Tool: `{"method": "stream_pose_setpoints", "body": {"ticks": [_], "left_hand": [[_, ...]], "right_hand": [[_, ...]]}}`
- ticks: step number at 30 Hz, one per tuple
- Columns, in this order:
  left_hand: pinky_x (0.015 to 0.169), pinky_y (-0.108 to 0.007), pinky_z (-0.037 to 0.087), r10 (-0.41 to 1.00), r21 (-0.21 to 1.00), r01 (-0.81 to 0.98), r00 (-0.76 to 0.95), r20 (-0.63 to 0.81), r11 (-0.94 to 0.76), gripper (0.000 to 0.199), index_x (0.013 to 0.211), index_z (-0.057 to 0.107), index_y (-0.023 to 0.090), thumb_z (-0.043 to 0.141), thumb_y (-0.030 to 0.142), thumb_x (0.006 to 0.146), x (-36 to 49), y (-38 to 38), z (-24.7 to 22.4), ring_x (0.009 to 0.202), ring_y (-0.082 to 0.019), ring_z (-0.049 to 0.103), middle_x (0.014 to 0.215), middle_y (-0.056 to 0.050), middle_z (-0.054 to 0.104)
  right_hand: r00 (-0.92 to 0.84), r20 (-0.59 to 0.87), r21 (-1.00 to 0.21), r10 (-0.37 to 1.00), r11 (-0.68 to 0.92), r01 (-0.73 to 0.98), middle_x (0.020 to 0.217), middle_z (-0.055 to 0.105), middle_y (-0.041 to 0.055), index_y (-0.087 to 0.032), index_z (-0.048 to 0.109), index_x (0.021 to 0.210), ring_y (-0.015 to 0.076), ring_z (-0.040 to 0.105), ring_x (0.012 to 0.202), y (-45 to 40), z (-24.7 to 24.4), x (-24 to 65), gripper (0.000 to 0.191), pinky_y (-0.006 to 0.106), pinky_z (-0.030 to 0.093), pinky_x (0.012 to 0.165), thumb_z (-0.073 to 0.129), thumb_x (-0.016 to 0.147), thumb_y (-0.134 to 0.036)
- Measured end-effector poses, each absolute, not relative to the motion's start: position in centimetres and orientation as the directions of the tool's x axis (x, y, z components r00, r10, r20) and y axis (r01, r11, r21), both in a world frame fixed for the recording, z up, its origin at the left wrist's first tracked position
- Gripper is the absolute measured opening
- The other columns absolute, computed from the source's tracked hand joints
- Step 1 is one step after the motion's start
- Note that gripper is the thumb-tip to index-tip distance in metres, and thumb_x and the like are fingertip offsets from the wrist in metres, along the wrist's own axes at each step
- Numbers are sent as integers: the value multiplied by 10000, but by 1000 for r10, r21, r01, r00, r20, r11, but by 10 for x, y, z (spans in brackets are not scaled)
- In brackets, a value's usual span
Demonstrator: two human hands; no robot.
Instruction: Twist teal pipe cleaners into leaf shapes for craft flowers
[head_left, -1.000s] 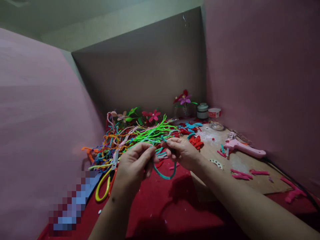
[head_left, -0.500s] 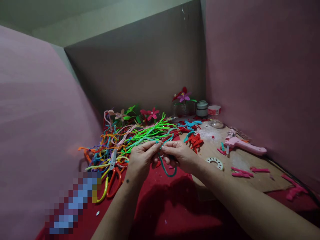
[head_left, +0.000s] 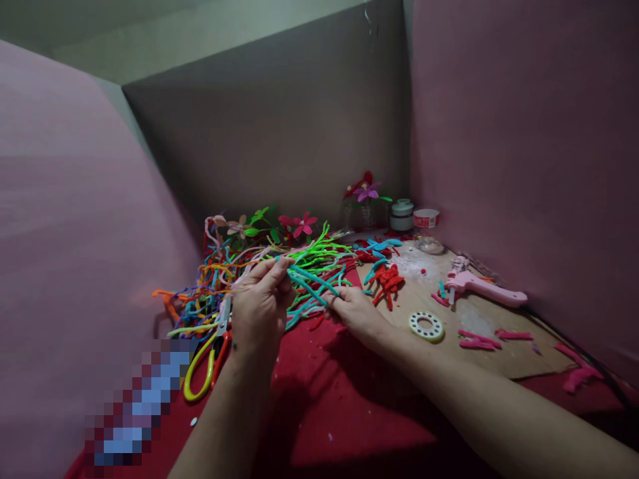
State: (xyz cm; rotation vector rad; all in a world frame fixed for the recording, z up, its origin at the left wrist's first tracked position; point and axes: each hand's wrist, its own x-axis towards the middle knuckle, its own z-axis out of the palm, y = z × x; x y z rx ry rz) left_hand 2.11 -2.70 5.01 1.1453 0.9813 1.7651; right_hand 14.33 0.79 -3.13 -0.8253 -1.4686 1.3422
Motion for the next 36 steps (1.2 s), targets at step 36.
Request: {"method": "stream_pose_setpoints", "body": {"ticks": [36], "left_hand": [[313,-128,358,963,910,-328,-172,208,-255,38,695,559,115,595,122,691,-8,10,23,375,-61,512,613,-43,645]], "right_hand": [[-752,-118,-656,648,-619,-431,490,346,-50,-77,642,773,54,293,437,-1,-43,139,144,212,257,433,547,740,-180]]}}
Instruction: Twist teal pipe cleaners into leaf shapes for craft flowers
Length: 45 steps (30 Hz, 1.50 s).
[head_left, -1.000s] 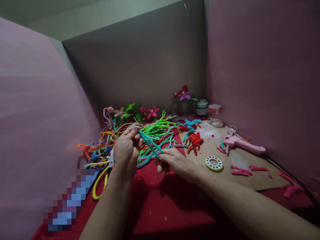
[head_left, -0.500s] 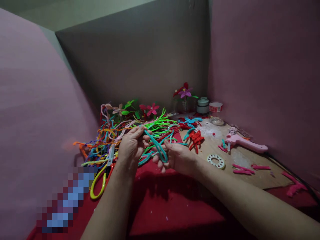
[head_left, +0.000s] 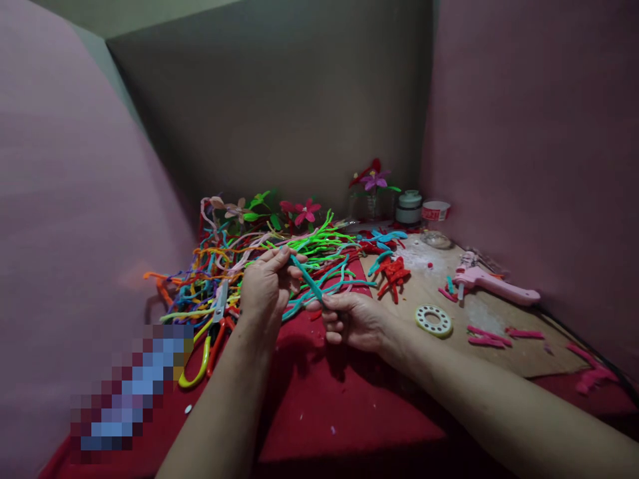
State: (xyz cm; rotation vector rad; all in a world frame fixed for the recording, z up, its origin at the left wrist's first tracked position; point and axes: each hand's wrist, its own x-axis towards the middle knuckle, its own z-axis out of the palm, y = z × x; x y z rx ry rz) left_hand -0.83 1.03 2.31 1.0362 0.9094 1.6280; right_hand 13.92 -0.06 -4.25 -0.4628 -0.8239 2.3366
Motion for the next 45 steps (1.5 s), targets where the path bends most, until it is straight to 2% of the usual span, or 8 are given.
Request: {"method": "stream_pose_setpoints", "body": {"ticks": [6,9,13,21,27,33,39,45], "left_hand": [[339,-123,321,961,901,-342,-156,227,-268,103,718,583,129,648,201,683,-3,6,25,363,-26,439,579,-1,603],[320,-120,249,995,965,-246,31,95,-85,220,836,622,125,678,251,665,1,0,22,328,-9,338,472,45,503],[347,-128,267,967,993,-59,240,-83,100,242,840,644,103,691,244,649,5,-2,9,367,-22,386,490,27,502],[404,-170,394,992,997,-62,124,-39,47,234,734,610,101,686,306,654,7,2,3,434,-88,531,491,8,535],[420,-167,418,995,995,-84,88,-51,59,240,756,613,101,698,292,639,6,2,6,421,-74,529,491,7,563],[405,-141,370,997,995,-88,73,-37,44,233,715,616,104,716,289,613,8,1,6,407,-44,487,481,29,537],[384,-153,322,990,999,49,139,-21,14,220,684,632,98,711,291,615,4,2,4,400,-43,454,487,17,533],[463,-185,444,994,999,3,92,-53,53,207,689,643,99,730,258,590,4,3,6,468,-98,574,558,-27,629]], "right_hand": [[-662,-116,-764,741,-492,-417,436,378,-43,-87,630,671,56,311,393,1,-38,141,156,217,253,418,555,727,-212],[-606,-85,-738,791,-459,-495,422,382,-44,-88,616,655,50,288,377,5,-34,143,162,208,232,403,545,733,-211],[-609,-83,-669,789,-498,-552,419,414,-35,-114,578,628,55,299,367,8,-33,145,112,201,222,388,525,718,-156],[-745,15,-525,667,-629,-573,645,550,29,-110,585,827,86,442,497,10,-35,149,171,241,376,504,441,821,-202],[-772,-10,-456,636,-690,-562,667,547,35,-104,561,807,77,451,525,8,-37,148,116,231,405,540,446,808,-124],[-696,-32,-497,718,-615,-612,585,539,11,-87,572,718,62,445,478,5,-35,143,142,207,406,499,463,748,-3],[-632,-83,-550,771,-564,-615,541,529,11,-91,570,690,71,452,451,7,-34,145,144,227,427,491,462,765,-31],[-731,-63,-496,680,-656,-568,638,559,47,-111,557,809,99,513,546,8,-33,150,171,259,470,591,396,849,-155]]}}
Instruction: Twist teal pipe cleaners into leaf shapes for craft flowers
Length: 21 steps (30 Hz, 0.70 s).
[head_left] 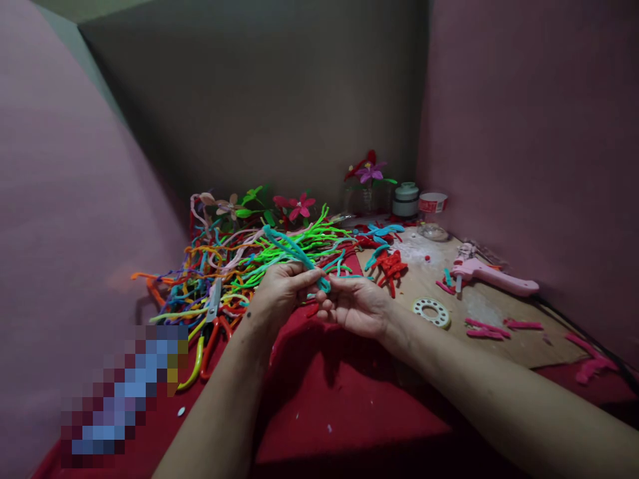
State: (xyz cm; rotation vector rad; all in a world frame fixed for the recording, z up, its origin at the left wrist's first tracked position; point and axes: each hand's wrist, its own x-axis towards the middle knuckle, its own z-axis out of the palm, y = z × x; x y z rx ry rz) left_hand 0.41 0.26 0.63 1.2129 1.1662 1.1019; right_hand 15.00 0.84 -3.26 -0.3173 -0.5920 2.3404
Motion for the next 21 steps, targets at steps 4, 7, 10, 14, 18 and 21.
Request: {"method": "stream_pose_setpoints", "body": {"ticks": [4,7,10,14,18,21], "left_hand": [[413,-147,407,994,999,1,93,-49,49,211,687,645,91,733,256,588,4,4,7,427,-75,554,518,-21,620],[381,-127,365,996,999,1,79,-42,42,226,681,637,89,735,268,586,4,4,7,399,-53,523,493,-7,599],[359,-122,330,994,998,14,82,-67,66,227,668,624,93,728,282,595,6,2,9,362,-38,483,442,15,559],[328,-125,281,993,995,42,65,-93,91,221,631,599,107,715,294,608,8,-1,10,320,-26,431,402,35,524],[326,-137,271,997,994,88,34,-70,67,267,538,531,121,708,307,613,9,-2,8,316,-37,425,372,42,489],[318,-145,244,999,990,136,33,-35,30,335,470,473,122,691,319,631,10,-1,7,303,-29,390,361,35,476]], "right_hand": [[-757,-15,-468,653,-674,-572,664,557,40,-95,564,806,80,508,548,8,-36,149,143,225,464,572,422,827,-99],[-771,6,-462,637,-682,-567,675,565,31,-91,574,790,63,501,531,7,-38,148,124,203,464,550,455,821,-99],[-774,-30,-461,632,-696,-551,656,567,20,-86,580,773,46,492,508,7,-38,147,118,175,458,525,469,811,-75],[-762,-81,-497,642,-689,-528,620,567,11,-76,589,753,38,479,466,6,-36,148,126,177,458,498,474,794,-45],[-725,-107,-562,680,-643,-520,554,540,-4,-69,597,723,40,463,424,4,-36,146,136,186,445,465,479,783,-37],[-685,-111,-605,720,-595,-528,508,524,-13,-75,596,696,52,459,399,4,-37,144,157,211,448,458,473,787,-43]]}}
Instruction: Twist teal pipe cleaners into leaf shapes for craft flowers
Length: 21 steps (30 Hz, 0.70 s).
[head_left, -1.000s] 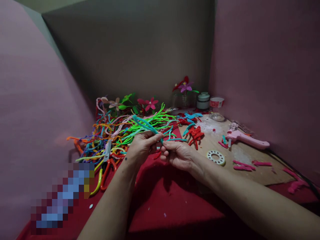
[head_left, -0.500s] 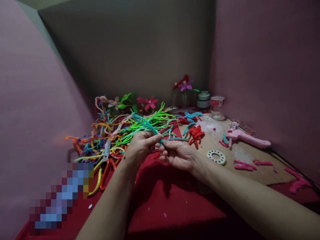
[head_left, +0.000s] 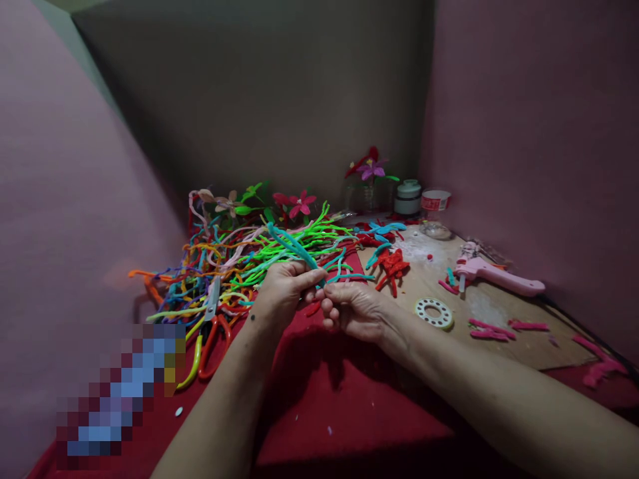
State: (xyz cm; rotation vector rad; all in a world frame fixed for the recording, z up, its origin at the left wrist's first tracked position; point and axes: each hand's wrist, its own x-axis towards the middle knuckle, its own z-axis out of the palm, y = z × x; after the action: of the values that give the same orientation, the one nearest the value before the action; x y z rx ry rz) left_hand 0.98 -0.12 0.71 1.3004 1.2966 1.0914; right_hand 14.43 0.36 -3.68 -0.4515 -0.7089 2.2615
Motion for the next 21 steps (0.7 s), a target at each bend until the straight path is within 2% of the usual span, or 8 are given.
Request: {"method": "stream_pose_setpoints", "body": {"ticks": [2,6,10,14,18,21], "left_hand": [[319,-146,241,999,989,145,28,-20,16,318,471,481,119,690,300,629,10,-1,7,303,-26,381,361,37,470],[342,-156,295,999,998,51,22,-31,30,218,545,533,122,698,255,596,11,-1,10,323,-36,410,401,42,496],[320,-165,237,1000,995,96,-4,-14,14,297,468,454,140,698,257,589,12,-2,13,288,-26,336,343,61,429],[316,-175,178,999,983,181,45,1,-9,345,443,431,146,686,303,615,11,-1,10,280,-25,296,315,63,387],[318,-176,188,1000,990,142,0,27,-27,349,463,424,151,677,330,623,8,2,5,288,-27,297,337,69,382],[316,-174,203,996,995,92,-75,38,-31,347,486,411,159,695,324,600,7,4,5,292,-31,312,357,75,392]], "right_hand": [[-669,-122,-625,733,-580,-522,510,538,-3,-76,595,688,66,478,406,4,-36,144,176,235,463,476,461,801,-66],[-638,-109,-686,762,-522,-507,603,611,57,-80,592,695,104,548,476,5,-30,147,251,286,491,543,408,846,-159],[-562,-48,-798,826,-370,-475,639,640,64,-91,605,692,101,557,484,5,-29,148,143,248,469,512,538,765,-193],[-515,-61,-883,855,-287,-371,546,612,29,-98,604,599,78,503,418,5,-34,146,116,210,408,438,661,633,-194],[-427,-55,-967,903,-155,-204,423,546,0,-121,550,482,55,412,329,3,-39,143,197,193,275,361,630,642,-204],[-407,3,-986,913,-64,-151,397,513,-13,-129,540,459,58,406,340,1,-38,143,211,202,270,383,610,647,-196]]}}
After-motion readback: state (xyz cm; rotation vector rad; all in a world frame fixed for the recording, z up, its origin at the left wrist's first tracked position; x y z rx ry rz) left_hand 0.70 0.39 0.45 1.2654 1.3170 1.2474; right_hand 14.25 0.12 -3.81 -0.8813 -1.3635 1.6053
